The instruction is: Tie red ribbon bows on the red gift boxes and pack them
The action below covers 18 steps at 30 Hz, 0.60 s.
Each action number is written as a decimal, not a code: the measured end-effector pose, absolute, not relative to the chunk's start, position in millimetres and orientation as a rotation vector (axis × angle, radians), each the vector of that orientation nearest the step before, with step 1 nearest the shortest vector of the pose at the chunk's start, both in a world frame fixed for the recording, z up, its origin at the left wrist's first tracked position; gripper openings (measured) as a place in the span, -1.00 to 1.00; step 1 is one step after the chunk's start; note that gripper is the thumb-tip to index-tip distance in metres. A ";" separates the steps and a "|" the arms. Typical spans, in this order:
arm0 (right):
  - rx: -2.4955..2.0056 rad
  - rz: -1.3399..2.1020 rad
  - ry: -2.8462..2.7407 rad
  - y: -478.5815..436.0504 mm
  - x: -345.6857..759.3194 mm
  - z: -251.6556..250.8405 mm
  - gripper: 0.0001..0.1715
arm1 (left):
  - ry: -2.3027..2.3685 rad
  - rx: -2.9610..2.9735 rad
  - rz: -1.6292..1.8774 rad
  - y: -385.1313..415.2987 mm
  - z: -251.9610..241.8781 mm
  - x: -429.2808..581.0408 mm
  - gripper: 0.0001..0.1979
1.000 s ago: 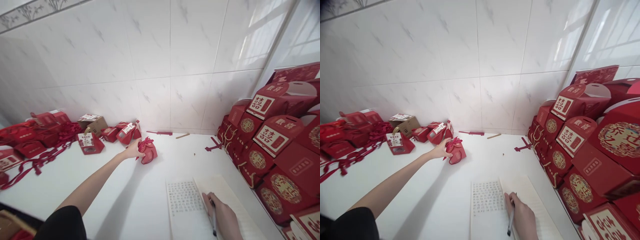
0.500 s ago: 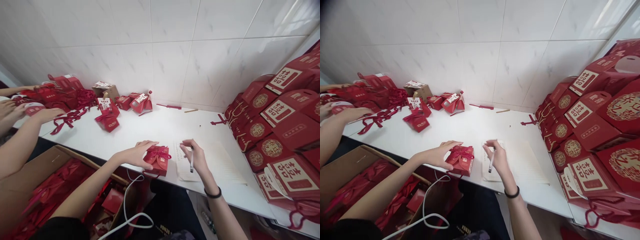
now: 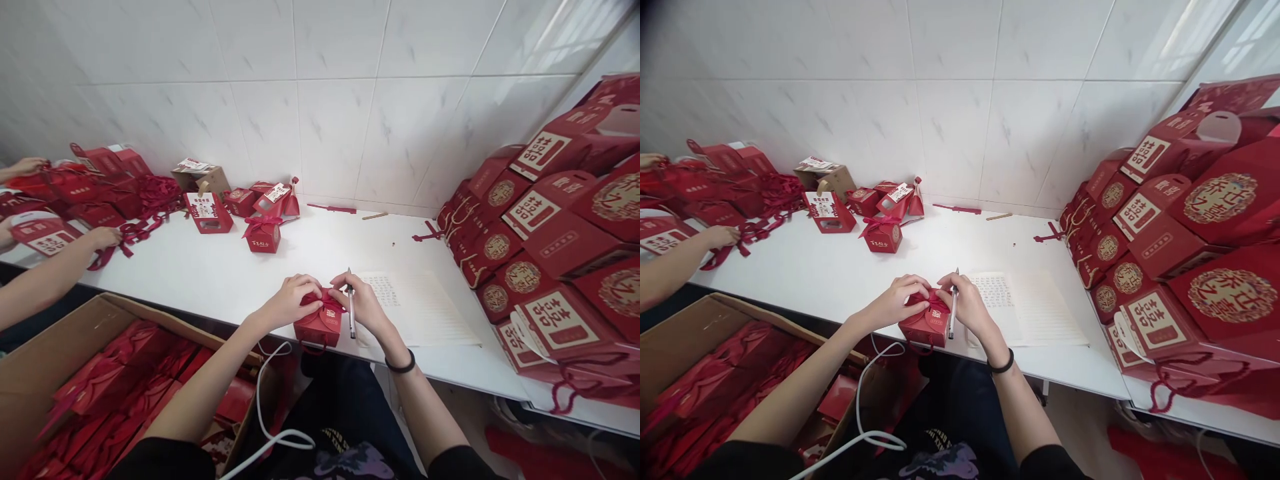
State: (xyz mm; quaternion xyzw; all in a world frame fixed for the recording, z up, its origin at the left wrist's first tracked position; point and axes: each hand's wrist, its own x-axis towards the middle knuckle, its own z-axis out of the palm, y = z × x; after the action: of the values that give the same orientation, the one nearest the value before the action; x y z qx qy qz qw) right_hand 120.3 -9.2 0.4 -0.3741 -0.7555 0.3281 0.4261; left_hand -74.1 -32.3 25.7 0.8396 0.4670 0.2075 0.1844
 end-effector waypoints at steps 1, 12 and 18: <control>-0.943 0.837 -1.884 -9.8 120.7 0.9 -0.88 | 1.324 2.365 0.585 -32.2 24.6 -73.8 -0.89; -1.018 0.794 -1.875 -11.4 124.2 2.0 -0.87 | 1.406 2.351 0.632 -38.0 20.1 -66.9 -0.91; -1.108 0.893 -1.642 -16.6 130.6 -13.5 -0.70 | 1.454 2.338 0.677 -38.3 16.8 -63.2 -0.91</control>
State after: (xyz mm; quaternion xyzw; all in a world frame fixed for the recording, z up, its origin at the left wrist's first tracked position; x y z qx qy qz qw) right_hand 130.6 -16.6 -13.5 -0.4511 -0.6687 0.3638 0.4658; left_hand -63.2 -38.3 16.8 0.8150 0.5067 0.2362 0.1527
